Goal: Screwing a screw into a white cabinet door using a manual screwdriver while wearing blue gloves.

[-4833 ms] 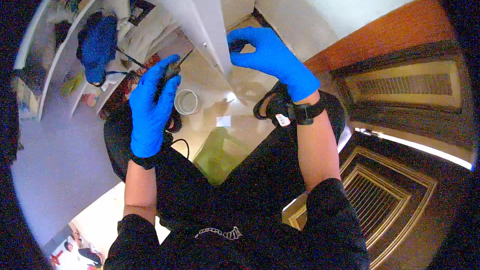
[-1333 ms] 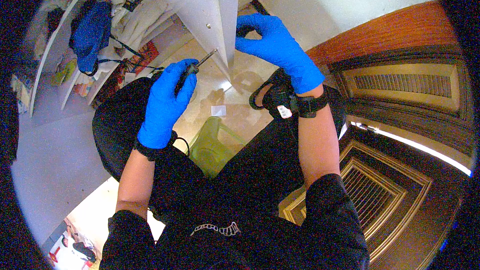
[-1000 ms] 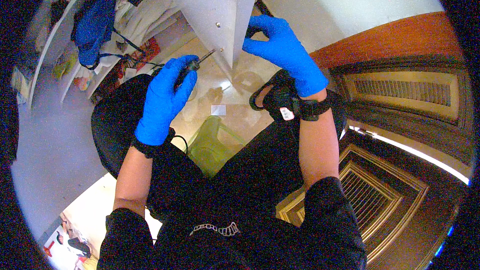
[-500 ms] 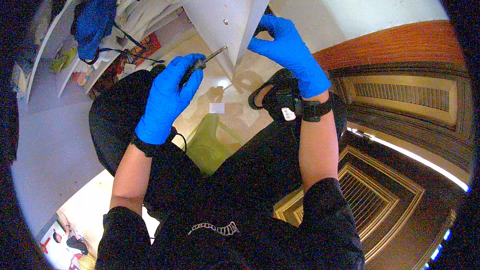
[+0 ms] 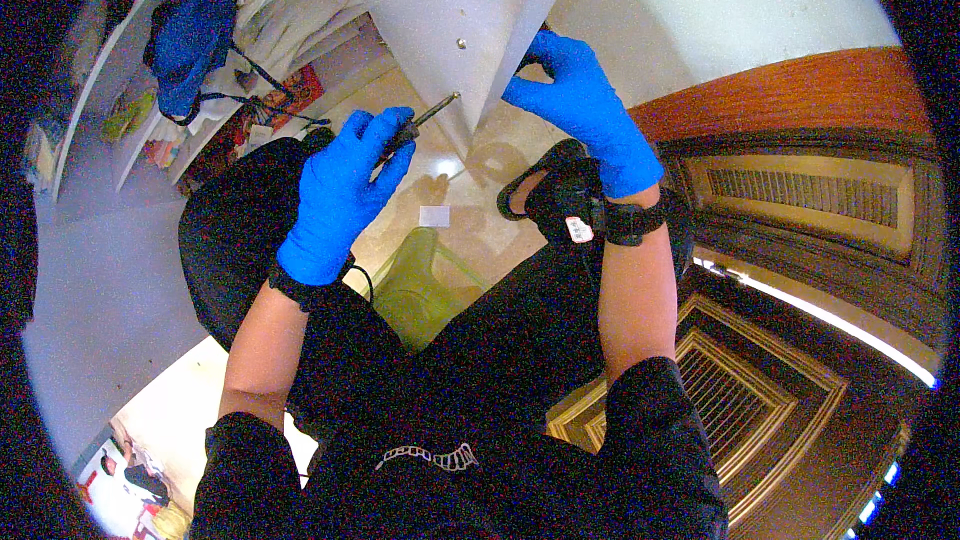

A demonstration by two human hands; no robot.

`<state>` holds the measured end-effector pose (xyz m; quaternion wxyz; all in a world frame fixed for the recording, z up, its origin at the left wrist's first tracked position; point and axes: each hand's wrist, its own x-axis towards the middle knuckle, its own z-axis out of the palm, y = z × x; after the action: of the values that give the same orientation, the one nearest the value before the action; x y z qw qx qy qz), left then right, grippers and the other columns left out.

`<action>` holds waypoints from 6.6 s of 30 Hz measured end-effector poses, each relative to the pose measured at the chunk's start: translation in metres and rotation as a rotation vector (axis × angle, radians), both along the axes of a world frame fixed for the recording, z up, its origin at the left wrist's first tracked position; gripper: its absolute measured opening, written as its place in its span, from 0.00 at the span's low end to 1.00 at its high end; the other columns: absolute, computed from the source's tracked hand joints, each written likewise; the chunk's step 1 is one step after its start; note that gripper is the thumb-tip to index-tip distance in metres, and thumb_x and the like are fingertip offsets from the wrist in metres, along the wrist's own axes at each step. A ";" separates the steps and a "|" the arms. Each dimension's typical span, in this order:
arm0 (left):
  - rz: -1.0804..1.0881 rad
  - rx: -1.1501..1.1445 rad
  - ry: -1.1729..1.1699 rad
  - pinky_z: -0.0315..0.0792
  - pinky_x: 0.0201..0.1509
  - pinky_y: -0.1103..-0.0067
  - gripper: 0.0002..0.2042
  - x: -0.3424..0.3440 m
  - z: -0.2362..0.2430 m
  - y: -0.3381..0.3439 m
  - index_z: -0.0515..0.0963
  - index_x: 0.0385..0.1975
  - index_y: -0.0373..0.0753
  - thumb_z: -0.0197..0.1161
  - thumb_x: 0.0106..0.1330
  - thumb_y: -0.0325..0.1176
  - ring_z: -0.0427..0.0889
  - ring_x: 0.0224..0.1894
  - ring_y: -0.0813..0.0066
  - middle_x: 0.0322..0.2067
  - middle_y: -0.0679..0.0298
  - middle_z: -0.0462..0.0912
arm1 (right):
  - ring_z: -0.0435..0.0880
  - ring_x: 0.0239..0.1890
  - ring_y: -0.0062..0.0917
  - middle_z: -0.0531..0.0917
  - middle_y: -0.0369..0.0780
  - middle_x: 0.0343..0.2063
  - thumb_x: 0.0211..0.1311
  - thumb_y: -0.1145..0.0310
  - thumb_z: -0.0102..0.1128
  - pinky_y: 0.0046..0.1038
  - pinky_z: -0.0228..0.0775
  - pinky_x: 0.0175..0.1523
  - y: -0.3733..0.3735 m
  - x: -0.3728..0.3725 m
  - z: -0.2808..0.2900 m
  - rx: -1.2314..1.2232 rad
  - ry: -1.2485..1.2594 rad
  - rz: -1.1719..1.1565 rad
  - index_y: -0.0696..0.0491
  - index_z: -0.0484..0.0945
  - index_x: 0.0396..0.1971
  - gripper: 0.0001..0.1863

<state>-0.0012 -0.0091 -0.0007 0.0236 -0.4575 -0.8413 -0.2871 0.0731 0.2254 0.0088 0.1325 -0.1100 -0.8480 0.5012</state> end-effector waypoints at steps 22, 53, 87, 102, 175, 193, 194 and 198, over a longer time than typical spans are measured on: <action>-0.046 0.114 -0.046 0.68 0.20 0.78 0.13 0.000 -0.008 -0.002 0.69 0.41 0.47 0.56 0.55 0.34 0.75 0.20 0.66 0.26 0.64 0.73 | 0.74 0.32 0.20 0.80 0.38 0.29 0.41 0.62 0.63 0.25 0.64 0.40 -0.001 0.000 0.001 0.004 0.003 0.006 0.55 0.77 0.34 0.18; 0.035 0.154 -0.434 0.71 0.32 0.75 0.11 0.003 -0.002 0.008 0.72 0.36 0.39 0.56 0.57 0.36 0.77 0.31 0.58 0.31 0.55 0.77 | 0.76 0.32 0.19 0.80 0.38 0.28 0.43 0.67 0.61 0.23 0.65 0.43 -0.003 -0.001 0.007 -0.118 0.060 0.075 0.57 0.77 0.35 0.16; -0.001 0.035 -0.045 0.70 0.23 0.73 0.12 -0.007 0.002 0.005 0.70 0.34 0.41 0.58 0.54 0.40 0.75 0.25 0.60 0.32 0.60 0.69 | 0.75 0.32 0.19 0.80 0.37 0.28 0.43 0.63 0.61 0.23 0.64 0.42 -0.002 -0.001 0.006 -0.038 0.009 0.046 0.55 0.77 0.35 0.18; -0.010 -0.017 0.000 0.70 0.24 0.71 0.11 -0.014 -0.003 0.004 0.70 0.33 0.40 0.58 0.54 0.38 0.74 0.26 0.58 0.34 0.58 0.68 | 0.75 0.32 0.19 0.80 0.38 0.28 0.44 0.68 0.60 0.24 0.66 0.43 -0.006 0.000 0.014 -0.092 0.076 0.100 0.58 0.76 0.36 0.16; 0.023 -0.067 0.202 0.68 0.21 0.74 0.10 -0.001 0.005 0.003 0.71 0.32 0.46 0.59 0.52 0.39 0.73 0.27 0.67 0.26 0.65 0.69 | 0.74 0.32 0.19 0.79 0.37 0.28 0.43 0.64 0.61 0.23 0.64 0.41 -0.002 0.000 0.006 -0.022 0.018 0.034 0.55 0.77 0.33 0.16; 0.040 -0.075 0.444 0.65 0.17 0.77 0.07 -0.004 0.002 0.001 0.72 0.30 0.48 0.58 0.51 0.33 0.71 0.24 0.72 0.23 0.69 0.69 | 0.76 0.32 0.20 0.80 0.38 0.28 0.43 0.67 0.61 0.24 0.65 0.43 -0.004 -0.001 0.003 -0.136 0.058 0.056 0.56 0.77 0.34 0.15; 0.061 -0.087 0.454 0.66 0.17 0.78 0.07 -0.004 0.002 0.000 0.72 0.30 0.48 0.58 0.51 0.33 0.71 0.24 0.72 0.23 0.69 0.69 | 0.76 0.32 0.20 0.80 0.37 0.28 0.43 0.66 0.61 0.24 0.65 0.43 -0.004 -0.001 0.003 -0.130 0.072 0.066 0.56 0.77 0.34 0.16; 0.038 -0.074 0.430 0.66 0.18 0.78 0.07 -0.004 0.001 0.002 0.72 0.31 0.47 0.58 0.51 0.33 0.72 0.24 0.72 0.24 0.69 0.70 | 0.76 0.33 0.21 0.80 0.37 0.28 0.43 0.63 0.61 0.25 0.65 0.42 0.000 0.001 -0.001 -0.059 0.033 0.034 0.55 0.77 0.34 0.17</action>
<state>-0.0055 -0.0072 0.0006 0.1910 -0.4926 -0.8354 -0.1513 0.0737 0.2251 0.0083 0.1346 -0.0911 -0.8323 0.5300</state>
